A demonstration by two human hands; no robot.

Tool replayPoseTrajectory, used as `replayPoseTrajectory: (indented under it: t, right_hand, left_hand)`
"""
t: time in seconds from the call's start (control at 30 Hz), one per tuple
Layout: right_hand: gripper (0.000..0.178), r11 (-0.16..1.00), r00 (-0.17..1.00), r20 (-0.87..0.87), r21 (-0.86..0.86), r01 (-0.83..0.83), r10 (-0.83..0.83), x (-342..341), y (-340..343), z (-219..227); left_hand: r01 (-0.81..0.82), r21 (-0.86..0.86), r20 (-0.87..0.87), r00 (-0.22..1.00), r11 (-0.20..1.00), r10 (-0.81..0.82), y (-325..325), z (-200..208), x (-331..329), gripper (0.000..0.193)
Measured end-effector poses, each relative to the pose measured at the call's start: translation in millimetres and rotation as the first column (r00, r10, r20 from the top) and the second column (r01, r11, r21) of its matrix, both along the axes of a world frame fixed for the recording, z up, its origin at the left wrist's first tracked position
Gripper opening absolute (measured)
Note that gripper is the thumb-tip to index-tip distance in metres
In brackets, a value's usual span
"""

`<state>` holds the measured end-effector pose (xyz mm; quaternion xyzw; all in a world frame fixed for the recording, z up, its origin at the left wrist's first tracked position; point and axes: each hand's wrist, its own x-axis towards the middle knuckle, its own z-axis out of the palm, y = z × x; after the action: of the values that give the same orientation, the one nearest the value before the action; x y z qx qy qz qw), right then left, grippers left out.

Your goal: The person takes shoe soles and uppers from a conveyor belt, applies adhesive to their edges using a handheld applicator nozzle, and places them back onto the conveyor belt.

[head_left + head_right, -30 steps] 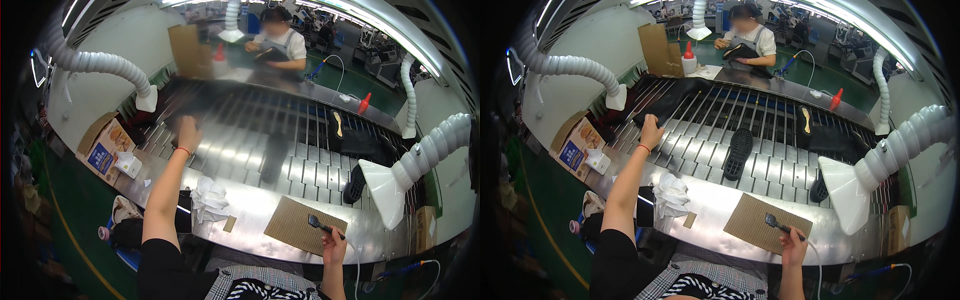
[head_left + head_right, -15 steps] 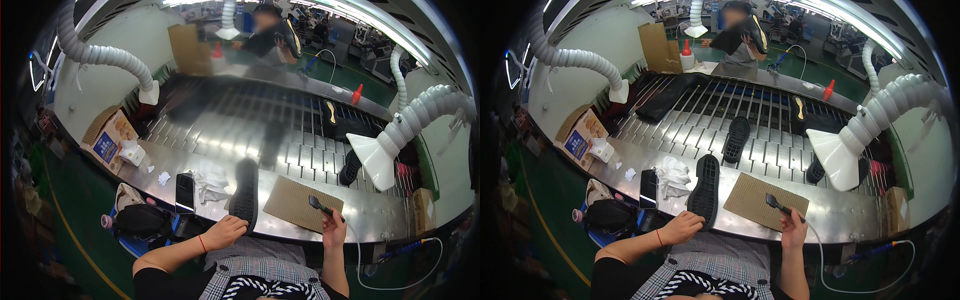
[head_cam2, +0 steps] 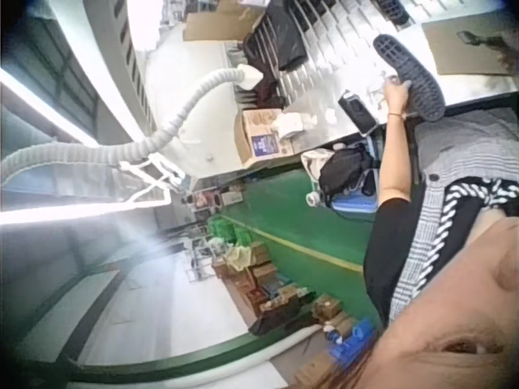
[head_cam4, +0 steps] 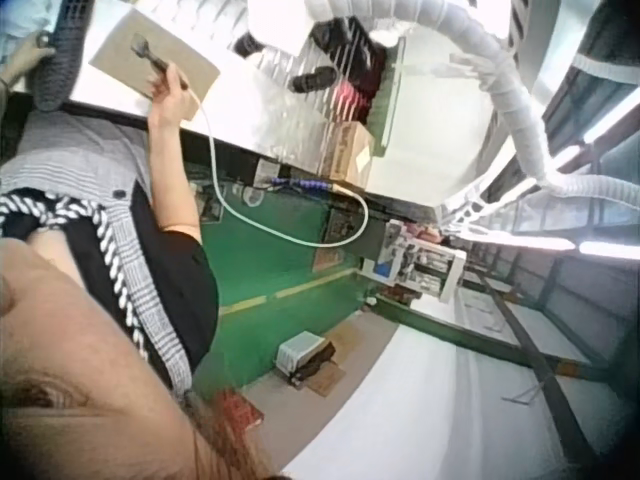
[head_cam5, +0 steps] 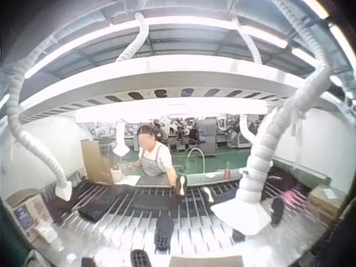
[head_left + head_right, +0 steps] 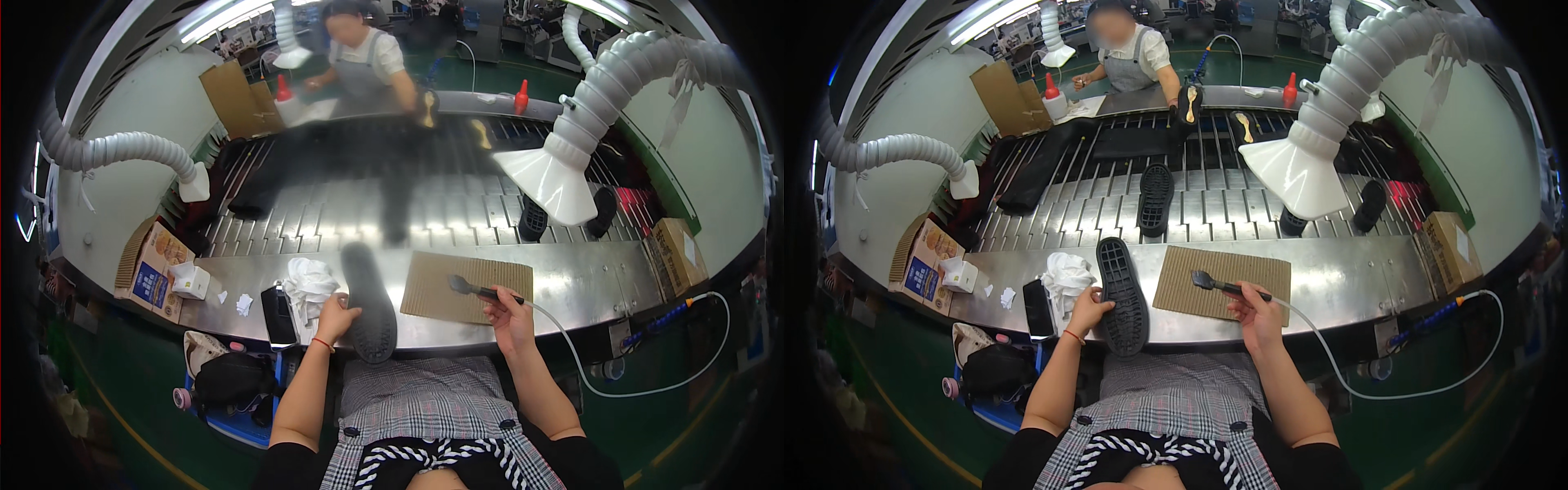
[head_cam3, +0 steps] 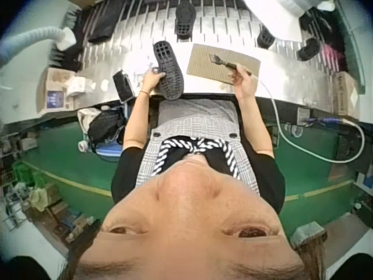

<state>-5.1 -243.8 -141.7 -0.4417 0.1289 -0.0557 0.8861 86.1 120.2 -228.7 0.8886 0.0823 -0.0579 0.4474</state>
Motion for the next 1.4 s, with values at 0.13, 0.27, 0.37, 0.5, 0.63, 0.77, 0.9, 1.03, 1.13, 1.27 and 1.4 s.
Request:
replayPoseTrajectory:
  t: [0.13,0.27,0.37,0.5,0.63,0.77,0.9,1.03,1.13,1.27,1.4]
  right_hand:
    - [0.018,0.996,0.998,0.034,0.069,-0.061,0.059,2,6,17]
    - [0.024,0.981,0.977,0.151,0.094,-0.168,0.152,2,16,49]
    - [0.024,0.969,0.942,0.260,0.068,-0.239,0.214,3,27,69]
    - [0.026,0.968,0.919,0.318,0.019,-0.251,0.232,7,38,80]
    - [0.029,0.972,0.926,0.301,-0.015,-0.234,0.228,3,43,72]
    - [0.027,0.973,0.942,0.250,-0.003,-0.230,0.224,-3,44,59]
    - [0.026,0.974,0.954,0.202,-0.006,-0.225,0.222,-5,41,48]
    - [0.026,0.977,0.960,0.182,-0.019,-0.214,0.214,-4,38,41]
    - [0.025,0.975,0.958,0.181,-0.011,-0.224,0.222,-3,39,36]
    - [0.024,0.976,0.961,0.172,-0.009,-0.220,0.218,-2,43,32]
    - [0.024,0.975,0.959,0.180,-0.008,-0.222,0.220,-4,40,31]
  left_hand:
    - [-0.046,-0.640,-0.162,0.984,0.767,-0.076,-6,38,2,0.064]
    - [-0.026,-0.984,-0.071,0.965,0.179,-0.253,-13,85,-16,0.063]
    - [-0.031,-1.000,-0.031,0.959,0.005,-0.282,-17,106,-35,0.064]
    - [-0.010,-0.985,0.052,0.933,-0.172,-0.356,-18,111,-39,0.064]
    - [0.195,-0.980,0.201,0.957,-0.050,-0.211,-15,86,-22,0.060]
    - [-0.015,-0.994,-0.025,0.995,0.106,-0.092,-7,47,-9,0.049]
    - [-0.258,-0.966,-0.256,0.964,-0.024,-0.079,3,19,-10,0.040]
    - [-0.218,-0.962,-0.200,0.973,-0.166,-0.118,13,14,-23,0.038]
    - [-0.335,-0.920,-0.287,0.930,-0.203,-0.229,20,18,-26,0.037]
    - [-0.276,-0.949,-0.234,0.940,-0.152,-0.250,18,22,-13,0.038]
    - [-0.108,-0.990,-0.123,0.975,0.090,-0.183,9,22,-4,0.045]
